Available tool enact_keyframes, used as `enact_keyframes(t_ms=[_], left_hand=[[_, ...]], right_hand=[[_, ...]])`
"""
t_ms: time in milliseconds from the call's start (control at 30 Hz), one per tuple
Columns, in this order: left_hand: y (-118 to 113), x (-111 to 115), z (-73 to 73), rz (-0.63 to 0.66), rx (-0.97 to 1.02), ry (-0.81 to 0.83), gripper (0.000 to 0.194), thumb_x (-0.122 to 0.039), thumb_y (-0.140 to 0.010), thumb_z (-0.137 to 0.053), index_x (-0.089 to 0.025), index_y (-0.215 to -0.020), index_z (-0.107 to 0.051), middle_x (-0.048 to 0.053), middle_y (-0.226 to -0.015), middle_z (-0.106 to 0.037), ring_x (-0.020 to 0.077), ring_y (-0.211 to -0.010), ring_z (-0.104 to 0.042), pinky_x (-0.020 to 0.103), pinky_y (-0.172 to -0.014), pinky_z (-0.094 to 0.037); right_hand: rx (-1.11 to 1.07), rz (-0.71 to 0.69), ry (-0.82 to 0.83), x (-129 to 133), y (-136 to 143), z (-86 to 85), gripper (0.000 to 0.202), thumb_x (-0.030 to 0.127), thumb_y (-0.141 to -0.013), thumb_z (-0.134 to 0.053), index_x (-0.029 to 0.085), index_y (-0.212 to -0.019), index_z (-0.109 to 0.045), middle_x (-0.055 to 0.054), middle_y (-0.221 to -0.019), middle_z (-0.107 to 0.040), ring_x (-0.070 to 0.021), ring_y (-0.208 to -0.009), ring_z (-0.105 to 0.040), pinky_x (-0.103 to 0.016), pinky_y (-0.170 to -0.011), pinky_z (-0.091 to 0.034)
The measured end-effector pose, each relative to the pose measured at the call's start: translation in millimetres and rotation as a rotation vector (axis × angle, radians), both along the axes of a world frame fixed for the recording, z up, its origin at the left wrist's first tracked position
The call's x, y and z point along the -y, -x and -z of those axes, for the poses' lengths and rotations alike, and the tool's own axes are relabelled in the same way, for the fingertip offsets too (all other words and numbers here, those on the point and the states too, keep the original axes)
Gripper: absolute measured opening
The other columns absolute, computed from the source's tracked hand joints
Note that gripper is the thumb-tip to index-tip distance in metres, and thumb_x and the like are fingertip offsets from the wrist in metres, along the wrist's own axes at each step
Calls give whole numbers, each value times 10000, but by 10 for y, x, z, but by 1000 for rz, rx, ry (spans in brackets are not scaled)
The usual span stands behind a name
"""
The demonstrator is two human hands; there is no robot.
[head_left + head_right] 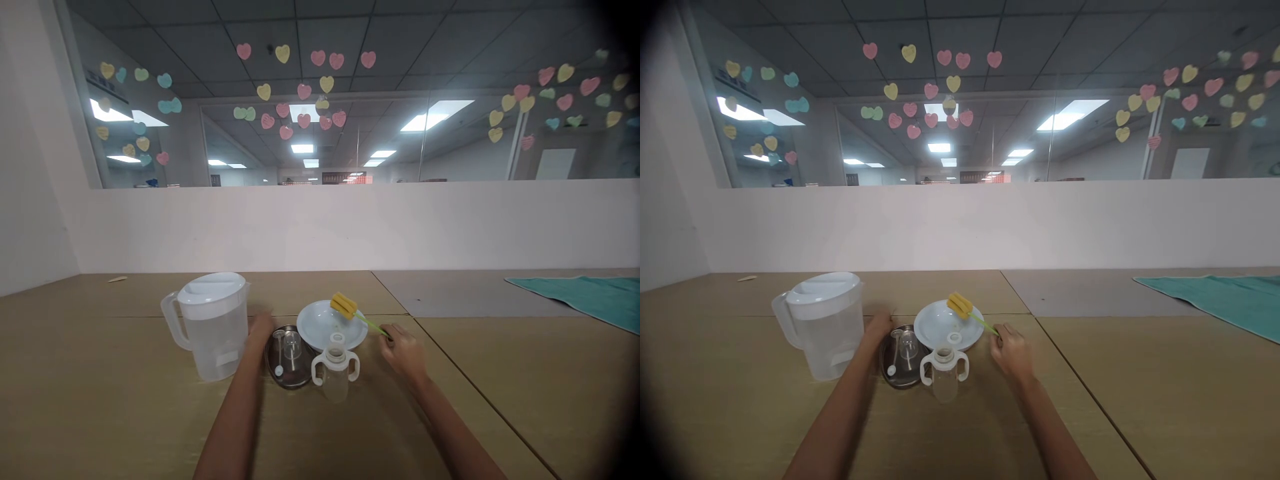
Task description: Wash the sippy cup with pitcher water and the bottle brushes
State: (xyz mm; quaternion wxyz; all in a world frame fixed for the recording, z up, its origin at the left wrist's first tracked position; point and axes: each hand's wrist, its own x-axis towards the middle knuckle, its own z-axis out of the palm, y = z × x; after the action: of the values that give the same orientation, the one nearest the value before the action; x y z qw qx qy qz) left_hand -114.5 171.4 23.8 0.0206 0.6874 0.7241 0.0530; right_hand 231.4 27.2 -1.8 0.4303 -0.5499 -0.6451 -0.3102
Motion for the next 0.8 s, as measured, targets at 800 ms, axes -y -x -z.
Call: enact_keyframes(t_ms=[800], left_hand=[[-127,70,-351,-54,-49,-204,236,-140,-844,-448,-111,-1022,-600,152,-1082,-605,243,-1096,-520,313,-850,-426]], right_hand=[[-39,1,35,16,26,-16,226,185,-761,-417,172,-742,-642,-8,-650,-636,-109,-544,-544,-233,-509,-271]])
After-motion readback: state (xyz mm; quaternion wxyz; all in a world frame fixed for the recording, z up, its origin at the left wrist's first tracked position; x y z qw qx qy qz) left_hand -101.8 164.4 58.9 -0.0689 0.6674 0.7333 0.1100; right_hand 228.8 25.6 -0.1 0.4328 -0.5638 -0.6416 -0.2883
